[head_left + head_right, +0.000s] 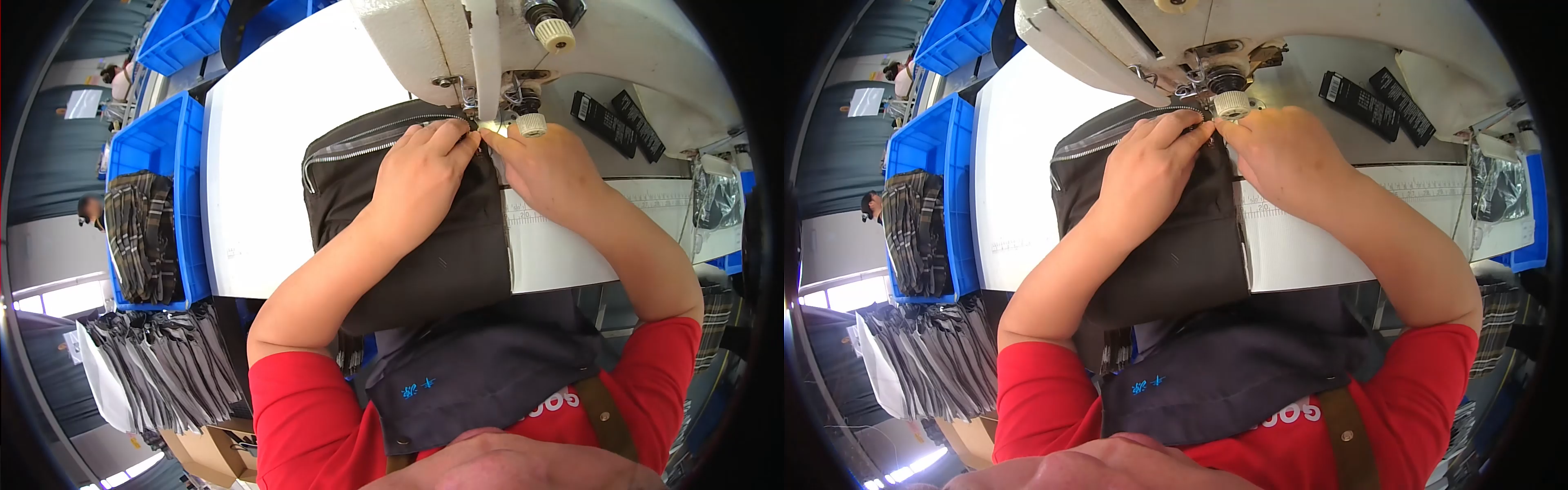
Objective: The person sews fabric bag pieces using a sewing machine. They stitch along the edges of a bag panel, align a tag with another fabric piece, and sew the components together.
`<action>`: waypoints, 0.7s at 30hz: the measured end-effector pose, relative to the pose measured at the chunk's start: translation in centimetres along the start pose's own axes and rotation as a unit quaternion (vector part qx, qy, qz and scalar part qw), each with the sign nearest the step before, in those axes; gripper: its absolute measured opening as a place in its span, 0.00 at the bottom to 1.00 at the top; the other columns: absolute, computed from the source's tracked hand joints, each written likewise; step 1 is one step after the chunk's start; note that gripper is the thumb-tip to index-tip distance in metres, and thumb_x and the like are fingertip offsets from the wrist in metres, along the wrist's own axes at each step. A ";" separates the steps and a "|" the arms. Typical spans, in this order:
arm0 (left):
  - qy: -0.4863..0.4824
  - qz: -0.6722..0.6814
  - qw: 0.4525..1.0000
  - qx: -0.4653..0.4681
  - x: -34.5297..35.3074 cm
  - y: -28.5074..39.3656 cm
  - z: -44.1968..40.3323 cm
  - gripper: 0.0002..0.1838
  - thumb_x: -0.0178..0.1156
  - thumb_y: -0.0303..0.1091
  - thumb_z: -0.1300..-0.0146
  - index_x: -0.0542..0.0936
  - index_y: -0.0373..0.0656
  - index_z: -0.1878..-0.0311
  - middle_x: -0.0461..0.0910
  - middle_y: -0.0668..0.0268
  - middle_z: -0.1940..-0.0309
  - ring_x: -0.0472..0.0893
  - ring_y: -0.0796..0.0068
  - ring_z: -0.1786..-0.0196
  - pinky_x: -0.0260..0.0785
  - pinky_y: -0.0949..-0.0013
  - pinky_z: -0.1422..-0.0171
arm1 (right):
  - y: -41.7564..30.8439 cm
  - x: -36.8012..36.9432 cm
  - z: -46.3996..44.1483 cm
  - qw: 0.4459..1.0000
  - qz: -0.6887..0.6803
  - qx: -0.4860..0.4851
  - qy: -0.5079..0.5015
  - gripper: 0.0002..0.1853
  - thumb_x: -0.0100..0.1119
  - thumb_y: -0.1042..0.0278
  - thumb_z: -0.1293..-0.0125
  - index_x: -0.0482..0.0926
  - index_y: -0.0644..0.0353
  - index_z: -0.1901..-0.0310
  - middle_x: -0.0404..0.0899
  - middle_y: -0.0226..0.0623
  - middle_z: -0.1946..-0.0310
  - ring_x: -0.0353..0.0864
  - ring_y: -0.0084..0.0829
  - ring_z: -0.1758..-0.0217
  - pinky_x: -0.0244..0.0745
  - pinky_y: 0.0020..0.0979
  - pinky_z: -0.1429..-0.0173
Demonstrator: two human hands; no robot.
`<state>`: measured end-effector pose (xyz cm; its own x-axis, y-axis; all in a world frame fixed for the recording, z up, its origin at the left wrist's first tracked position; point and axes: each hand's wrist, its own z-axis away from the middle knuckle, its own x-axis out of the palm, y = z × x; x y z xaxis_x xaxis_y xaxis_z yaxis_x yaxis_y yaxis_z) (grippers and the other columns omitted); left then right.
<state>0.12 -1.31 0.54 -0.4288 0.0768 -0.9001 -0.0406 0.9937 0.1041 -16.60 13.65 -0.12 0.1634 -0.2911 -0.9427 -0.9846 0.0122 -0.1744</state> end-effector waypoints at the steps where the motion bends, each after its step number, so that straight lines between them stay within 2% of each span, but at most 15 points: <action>1: 0.001 0.000 1.000 -0.001 0.0 -0.2 -0.1 0.21 0.68 0.24 0.39 0.87 0.43 0.41 0.83 0.66 0.46 0.83 0.61 0.51 0.78 0.62 0.44 | 0.1 0.1 -0.1 1.000 0.000 0.010 -0.001 0.21 0.67 0.71 0.39 0.86 0.57 0.43 0.83 0.36 0.69 0.86 0.41 0.64 0.81 0.43 0.59; 4: 0.001 -0.008 1.000 0.006 0.0 -0.3 -0.2 0.19 0.69 0.25 0.39 0.87 0.43 0.44 0.85 0.66 0.46 0.84 0.61 0.53 0.78 0.63 0.46 | 0.6 0.3 -0.5 1.000 0.007 0.030 0.007 0.21 0.67 0.70 0.39 0.87 0.54 0.42 0.83 0.36 0.70 0.85 0.42 0.65 0.81 0.43 0.60; 6: 0.021 -0.005 1.000 0.002 0.2 -0.3 0.0 0.13 0.65 0.27 0.37 0.86 0.40 0.49 0.86 0.64 0.49 0.86 0.67 0.49 0.75 0.61 0.43 | 0.7 0.5 -0.5 1.000 0.006 0.020 0.015 0.21 0.68 0.70 0.39 0.87 0.53 0.42 0.84 0.36 0.70 0.86 0.42 0.65 0.80 0.44 0.60; 11: 0.038 -0.037 0.999 0.008 0.7 -0.2 0.2 0.14 0.67 0.28 0.37 0.86 0.40 0.49 0.88 0.63 0.47 0.88 0.67 0.48 0.76 0.59 0.42 | 0.3 0.5 -0.6 0.999 -0.023 -0.009 0.031 0.19 0.68 0.69 0.38 0.88 0.54 0.44 0.85 0.36 0.70 0.86 0.41 0.65 0.80 0.44 0.60; 16: 0.045 -0.041 0.998 0.010 0.6 -0.2 0.3 0.13 0.67 0.27 0.37 0.86 0.40 0.49 0.88 0.62 0.47 0.88 0.66 0.48 0.76 0.59 0.42 | -0.1 0.5 -0.7 0.999 0.019 -0.025 0.043 0.18 0.68 0.68 0.37 0.87 0.56 0.44 0.86 0.33 0.71 0.86 0.38 0.66 0.78 0.40 0.61; 18: 0.050 -0.023 0.998 0.002 0.8 -0.4 0.2 0.13 0.71 0.26 0.40 0.86 0.42 0.50 0.88 0.67 0.46 0.87 0.67 0.50 0.77 0.62 0.46 | -0.4 0.4 -0.7 0.998 0.027 -0.028 0.045 0.18 0.68 0.68 0.37 0.87 0.56 0.45 0.85 0.33 0.72 0.86 0.38 0.66 0.77 0.40 0.61; 21: 0.046 -0.008 0.999 -0.003 0.6 -0.7 0.1 0.13 0.70 0.26 0.40 0.87 0.43 0.51 0.89 0.67 0.47 0.87 0.65 0.52 0.77 0.62 0.47 | -0.6 0.4 -0.8 0.998 0.041 -0.021 0.044 0.19 0.68 0.68 0.38 0.87 0.55 0.44 0.85 0.33 0.72 0.86 0.37 0.66 0.77 0.39 0.61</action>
<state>-0.06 -1.93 -0.14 -0.5095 0.0522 -0.8589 -0.0532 0.9943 0.0920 -15.96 12.73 -0.10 0.0772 -0.3731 -0.9246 -0.9965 0.0003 -0.0834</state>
